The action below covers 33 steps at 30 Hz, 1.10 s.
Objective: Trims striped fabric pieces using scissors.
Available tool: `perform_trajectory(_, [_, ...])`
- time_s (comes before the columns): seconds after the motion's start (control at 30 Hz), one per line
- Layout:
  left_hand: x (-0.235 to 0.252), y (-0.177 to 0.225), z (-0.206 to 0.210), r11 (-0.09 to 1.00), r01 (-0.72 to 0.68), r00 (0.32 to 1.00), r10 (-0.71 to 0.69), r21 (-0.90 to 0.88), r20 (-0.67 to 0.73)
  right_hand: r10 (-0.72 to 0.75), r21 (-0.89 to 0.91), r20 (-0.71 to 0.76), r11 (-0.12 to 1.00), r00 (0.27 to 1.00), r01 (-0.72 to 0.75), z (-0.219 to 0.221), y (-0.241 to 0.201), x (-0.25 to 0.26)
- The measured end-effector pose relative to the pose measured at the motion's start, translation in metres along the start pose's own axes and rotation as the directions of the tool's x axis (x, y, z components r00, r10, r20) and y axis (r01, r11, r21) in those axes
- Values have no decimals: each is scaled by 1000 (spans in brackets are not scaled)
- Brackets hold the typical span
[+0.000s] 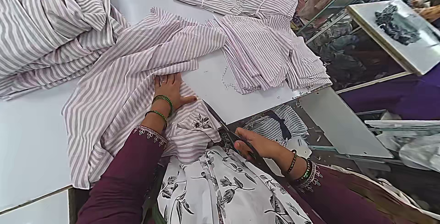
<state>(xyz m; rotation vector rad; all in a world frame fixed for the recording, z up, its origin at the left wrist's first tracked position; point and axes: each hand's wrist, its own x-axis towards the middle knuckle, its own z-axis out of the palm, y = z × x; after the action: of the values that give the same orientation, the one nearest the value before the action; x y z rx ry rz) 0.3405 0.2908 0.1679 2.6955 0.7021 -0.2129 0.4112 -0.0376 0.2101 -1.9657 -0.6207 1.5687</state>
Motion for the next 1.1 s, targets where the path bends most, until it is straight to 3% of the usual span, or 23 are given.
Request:
perform_trajectory(0.13, [-8,-3,5,977,-175,964,144,-124,-224,16,9,-83,1000,996,-16,-4,-3,1])
perform_trajectory(0.2, [-13,8,4,989,-113,978,94,-96,-184,15,-13,-78,1000,997,-16,-10,-1,-1])
perform_trajectory(0.37, [-34,45,14,997,69,994,-66,-27,83,-30,-21,38,999,999,30,-29,17,-12])
perform_trajectory(0.47, [-39,42,16,999,47,992,-48,9,120,-59,57,101,997,993,54,-39,30,-18])
perform_trajectory(0.67, [-38,35,14,1000,15,989,-17,16,144,-71,9,242,997,968,71,-54,39,-30])
perform_trajectory(1.1, [-36,40,9,999,35,985,-36,10,171,52,-232,56,972,997,-38,-15,-2,-7])
